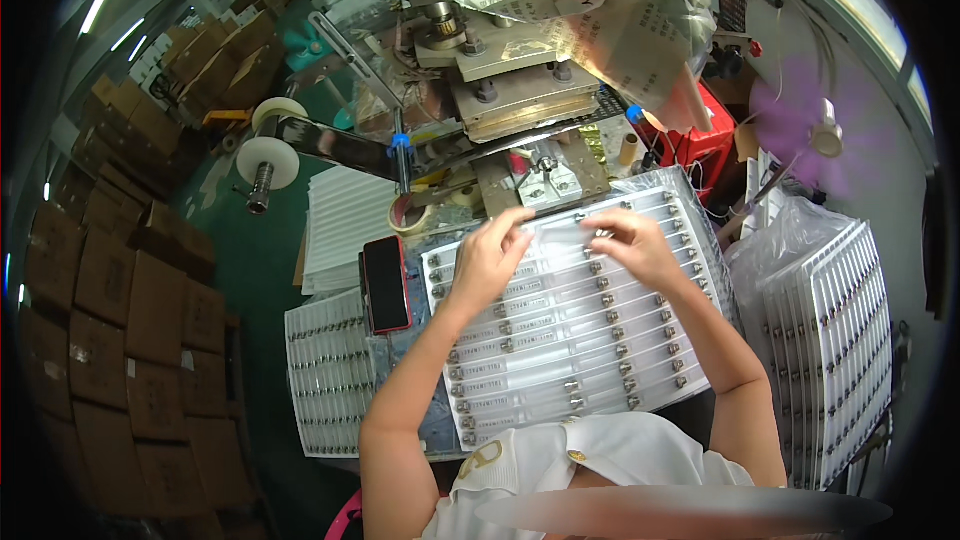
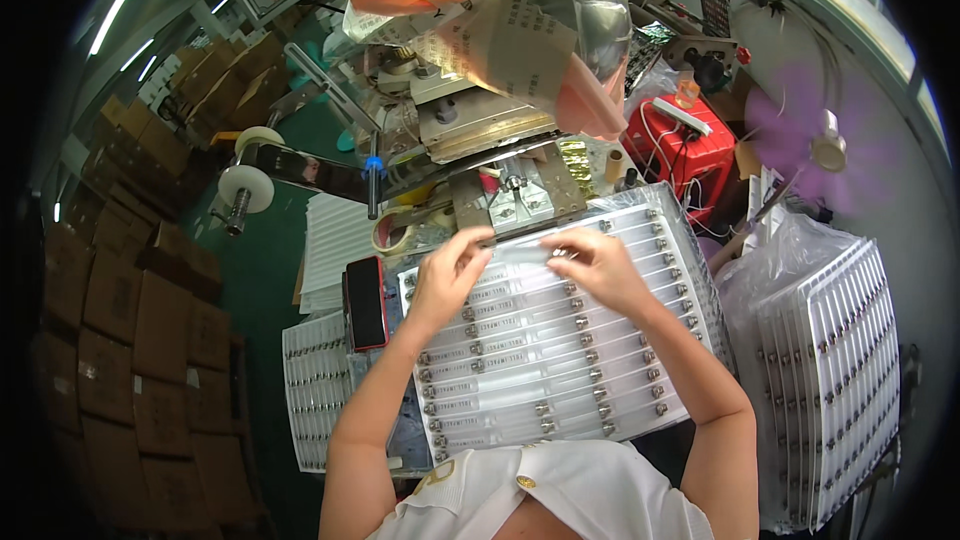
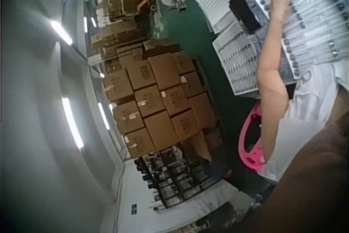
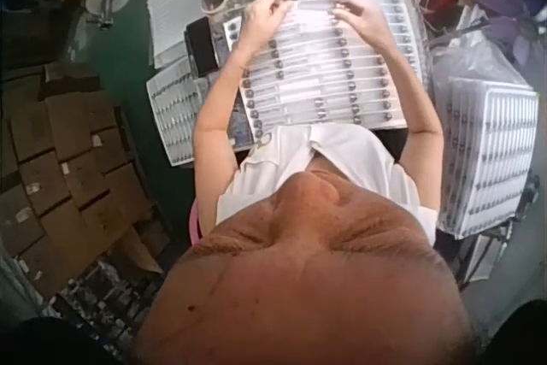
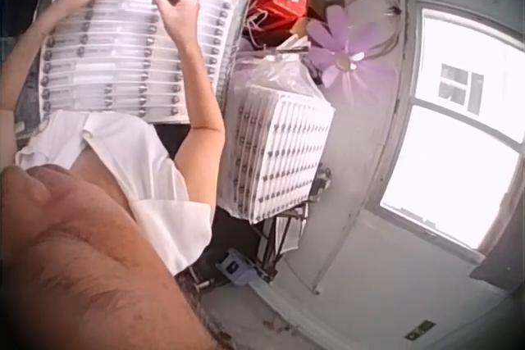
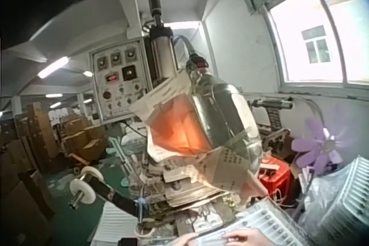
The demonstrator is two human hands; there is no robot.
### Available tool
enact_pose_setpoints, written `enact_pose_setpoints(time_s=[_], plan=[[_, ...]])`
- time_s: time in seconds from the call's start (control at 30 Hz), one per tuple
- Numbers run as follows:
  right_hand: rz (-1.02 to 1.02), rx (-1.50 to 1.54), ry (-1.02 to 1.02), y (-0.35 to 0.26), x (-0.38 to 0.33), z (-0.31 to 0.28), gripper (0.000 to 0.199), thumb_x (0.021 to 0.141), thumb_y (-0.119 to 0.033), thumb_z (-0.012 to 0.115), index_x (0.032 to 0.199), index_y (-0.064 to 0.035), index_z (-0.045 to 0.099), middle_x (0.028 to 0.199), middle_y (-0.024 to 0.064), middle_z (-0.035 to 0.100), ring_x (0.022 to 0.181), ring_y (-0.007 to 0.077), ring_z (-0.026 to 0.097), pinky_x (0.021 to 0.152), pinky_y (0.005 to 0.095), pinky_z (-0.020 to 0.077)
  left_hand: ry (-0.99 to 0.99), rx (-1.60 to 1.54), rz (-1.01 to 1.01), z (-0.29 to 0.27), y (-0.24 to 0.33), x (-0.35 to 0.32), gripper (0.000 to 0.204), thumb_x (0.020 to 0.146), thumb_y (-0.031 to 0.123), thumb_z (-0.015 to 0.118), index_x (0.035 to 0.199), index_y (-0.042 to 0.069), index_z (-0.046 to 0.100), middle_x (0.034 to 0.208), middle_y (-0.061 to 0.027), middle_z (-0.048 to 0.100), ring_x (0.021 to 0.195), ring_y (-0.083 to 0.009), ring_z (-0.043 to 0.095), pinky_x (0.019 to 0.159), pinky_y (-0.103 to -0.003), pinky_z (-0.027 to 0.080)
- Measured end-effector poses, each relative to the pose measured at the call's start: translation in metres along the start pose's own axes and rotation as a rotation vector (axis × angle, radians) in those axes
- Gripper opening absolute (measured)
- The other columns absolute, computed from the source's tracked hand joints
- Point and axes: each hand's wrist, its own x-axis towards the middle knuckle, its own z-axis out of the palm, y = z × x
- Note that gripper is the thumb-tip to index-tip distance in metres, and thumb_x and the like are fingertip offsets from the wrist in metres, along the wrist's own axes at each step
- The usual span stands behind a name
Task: Manually assemble or prepare small electronic components into a tray for heat-sealing or packaging.
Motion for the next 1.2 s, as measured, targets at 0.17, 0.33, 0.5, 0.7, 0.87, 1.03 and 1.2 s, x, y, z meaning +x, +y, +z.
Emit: enact_pose_setpoints(time_s=[0.17, 0.33, 0.5, 0.7, 0.87, 1.03, 1.2], plan=[[0.005, -0.320, 0.326, 0.007, 0.039, -0.031, 0.026, 0.080, -0.007, 0.069, 0.105, 0.0001, 0.064, 0.078, 0.0043, 0.062, 0.065, 0.0088, 0.051, 0.058, 0.0221, 0.0416, 0.165, 0.650, 0.511, 0.030, -0.040, 0.087, 0.035, 0.077, 0.010, 0.061, 0.111, 0.012, 0.057, 0.077, -0.0081, 0.057, 0.071, -0.0235, 0.061, 0.061, -0.034, 0.051], [-0.241, -0.555, 0.417, 0.018, 0.076, -0.013, 0.027, 0.078, -0.009, 0.070, 0.103, -0.0023, 0.064, 0.094, 0.0095, 0.064, 0.076, 0.0174, 0.063, 0.068, 0.0277, 0.0505, 0.124, 0.778, 0.723, 0.035, -0.015, 0.077, 0.020, 0.076, 0.008, 0.055, 0.095, 0.009, 0.057, 0.070, -0.0022, 0.054, 0.065, -0.0156, 0.059, 0.055, -0.028, 0.048], [-0.511, -0.862, 0.270, 0.033, 0.092, 0.024, 0.036, 0.073, -0.008, 0.072, 0.106, -0.0052, 0.061, 0.104, 0.0107, 0.063, 0.091, 0.0276, 0.063, 0.075, 0.0335, 0.0525, -0.013, 0.510, 0.599, 0.030, -0.012, -0.037, 0.026, 0.076, 0.008, 0.061, 0.102, 0.008, 0.064, 0.063, -0.0019, 0.047, 0.055, -0.0144, 0.052, 0.048, -0.026, 0.044], [-0.328, -0.843, 0.278, 0.047, 0.108, 0.025, 0.052, 0.073, -0.016, 0.072, 0.120, -0.0095, 0.052, 0.111, 0.0117, 0.058, 0.097, 0.0316, 0.058, 0.083, 0.0390, 0.0484, 0.093, 0.374, 0.234, 0.005, -0.015, -0.110, 0.028, 0.074, 0.007, 0.070, 0.102, 0.007, 0.066, 0.064, -0.0035, 0.056, 0.053, -0.0158, 0.056, 0.047, -0.027, 0.044], [-0.113, -0.673, 0.153, 0.056, 0.118, 0.015, 0.055, 0.074, -0.018, 0.074, 0.123, -0.0062, 0.052, 0.112, 0.0164, 0.060, 0.096, 0.0315, 0.060, 0.081, 0.0363, 0.0485, 0.319, 0.137, -0.123, -0.002, -0.016, -0.131, 0.026, 0.075, 0.002, 0.069, 0.102, 0.005, 0.066, 0.075, -0.0079, 0.064, 0.056, -0.0153, 0.059, 0.049, -0.025, 0.046], [-0.145, -0.673, 0.068, 0.053, 0.122, 0.012, 0.051, 0.074, -0.017, 0.074, 0.120, -0.0062, 0.054, 0.112, 0.0140, 0.060, 0.095, 0.0306, 0.060, 0.079, 0.0354, 0.0487, 0.312, 0.118, -0.135, -0.004, -0.016, -0.128, 0.026, 0.076, 0.001, 0.068, 0.101, 0.004, 0.066, 0.075, -0.0082, 0.065, 0.055, -0.0151, 0.058, 0.049, -0.025, 0.046], [-0.152, -0.678, 0.065, 0.055, 0.121, 0.010, 0.050, 0.075, -0.017, 0.073, 0.121, -0.0071, 0.055, 0.112, 0.0129, 0.061, 0.092, 0.0290, 0.061, 0.076, 0.0348, 0.0490, 0.284, 0.136, -0.111, -0.005, -0.013, -0.120, 0.026, 0.075, 0.001, 0.069, 0.101, 0.004, 0.066, 0.073, -0.0074, 0.064, 0.053, -0.0143, 0.057, 0.049, -0.024, 0.046]])
